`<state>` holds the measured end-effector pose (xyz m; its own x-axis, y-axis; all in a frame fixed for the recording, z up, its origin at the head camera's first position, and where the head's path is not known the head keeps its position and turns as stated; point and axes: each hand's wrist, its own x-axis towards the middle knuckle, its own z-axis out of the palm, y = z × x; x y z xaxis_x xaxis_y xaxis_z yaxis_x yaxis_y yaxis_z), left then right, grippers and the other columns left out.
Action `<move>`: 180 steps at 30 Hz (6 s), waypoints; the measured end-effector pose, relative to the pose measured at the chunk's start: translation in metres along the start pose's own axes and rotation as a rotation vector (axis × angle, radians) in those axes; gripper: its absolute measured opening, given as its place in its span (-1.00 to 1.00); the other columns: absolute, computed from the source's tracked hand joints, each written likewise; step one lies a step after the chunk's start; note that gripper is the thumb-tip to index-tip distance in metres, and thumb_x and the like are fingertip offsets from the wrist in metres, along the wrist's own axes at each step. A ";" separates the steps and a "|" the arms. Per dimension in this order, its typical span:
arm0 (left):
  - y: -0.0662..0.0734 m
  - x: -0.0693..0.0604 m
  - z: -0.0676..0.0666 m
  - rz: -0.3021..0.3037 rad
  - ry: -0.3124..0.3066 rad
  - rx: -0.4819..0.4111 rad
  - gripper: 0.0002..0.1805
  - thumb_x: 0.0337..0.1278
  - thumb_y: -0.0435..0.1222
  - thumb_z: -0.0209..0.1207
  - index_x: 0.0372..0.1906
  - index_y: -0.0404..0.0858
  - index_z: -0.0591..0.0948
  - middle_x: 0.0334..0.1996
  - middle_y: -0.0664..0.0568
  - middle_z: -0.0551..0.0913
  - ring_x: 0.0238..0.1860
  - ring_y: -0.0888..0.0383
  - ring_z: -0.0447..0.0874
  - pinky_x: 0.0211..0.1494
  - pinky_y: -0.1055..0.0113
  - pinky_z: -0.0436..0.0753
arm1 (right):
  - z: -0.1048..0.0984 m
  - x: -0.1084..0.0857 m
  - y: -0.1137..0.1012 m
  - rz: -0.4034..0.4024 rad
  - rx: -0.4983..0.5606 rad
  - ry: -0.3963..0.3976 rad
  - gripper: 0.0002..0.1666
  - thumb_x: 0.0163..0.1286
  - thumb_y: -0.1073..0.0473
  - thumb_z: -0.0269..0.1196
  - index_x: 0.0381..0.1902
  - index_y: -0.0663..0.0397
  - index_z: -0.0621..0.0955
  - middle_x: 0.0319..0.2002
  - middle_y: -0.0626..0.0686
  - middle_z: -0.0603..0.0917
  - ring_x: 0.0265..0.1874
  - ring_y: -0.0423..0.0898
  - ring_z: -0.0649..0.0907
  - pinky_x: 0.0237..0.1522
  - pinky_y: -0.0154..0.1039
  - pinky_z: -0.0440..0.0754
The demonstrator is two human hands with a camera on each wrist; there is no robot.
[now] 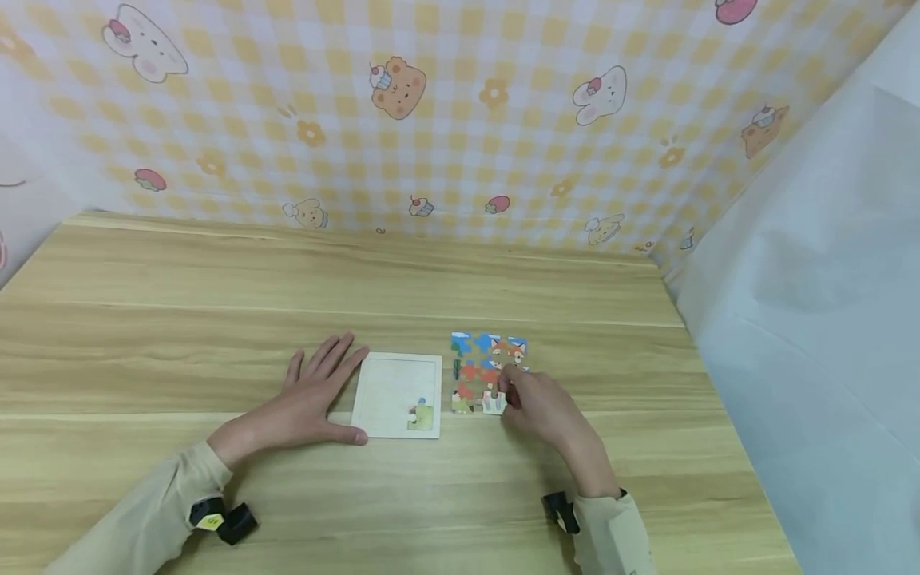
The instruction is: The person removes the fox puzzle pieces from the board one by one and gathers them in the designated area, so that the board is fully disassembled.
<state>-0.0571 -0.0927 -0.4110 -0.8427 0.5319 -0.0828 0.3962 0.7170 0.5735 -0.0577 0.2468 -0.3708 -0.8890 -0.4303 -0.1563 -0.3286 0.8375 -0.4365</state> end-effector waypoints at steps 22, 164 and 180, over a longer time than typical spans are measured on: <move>0.001 -0.001 -0.001 0.014 0.004 -0.011 0.26 -0.30 0.30 0.29 0.44 -0.32 0.01 0.43 -0.28 -0.22 0.41 -0.20 -0.39 0.21 -0.33 -0.40 | 0.000 -0.001 0.000 -0.004 0.100 -0.044 -0.73 0.10 0.52 0.18 -0.31 0.11 0.44 -0.55 -0.09 0.42 -0.54 -0.19 0.40 -0.52 -0.33 0.40; 0.005 0.000 -0.003 0.002 -0.015 -0.008 0.27 -0.31 0.25 0.33 0.45 -0.31 -0.01 0.44 -0.26 -0.26 0.41 -0.18 -0.43 0.22 -0.32 -0.42 | 0.030 0.027 -0.086 -0.070 -0.077 -0.119 -0.50 -0.01 0.18 0.45 -0.14 0.07 0.46 -0.31 -0.09 0.44 -0.47 -0.15 0.39 -0.42 -0.28 0.41; 0.004 0.000 -0.007 0.006 -0.008 -0.020 0.26 -0.30 0.22 0.35 0.44 -0.32 -0.01 0.44 -0.28 -0.26 0.41 -0.19 -0.44 0.20 -0.33 -0.44 | 0.029 0.026 -0.091 -0.082 -0.009 -0.063 -0.51 -0.04 0.32 0.44 -0.20 0.05 0.42 -0.35 -0.09 0.43 -0.45 -0.14 0.40 -0.37 -0.25 0.41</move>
<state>-0.0581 -0.0928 -0.4031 -0.8375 0.5396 -0.0858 0.3938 0.7050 0.5899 -0.0419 0.1496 -0.3606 -0.8373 -0.5177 -0.1758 -0.4028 0.8015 -0.4419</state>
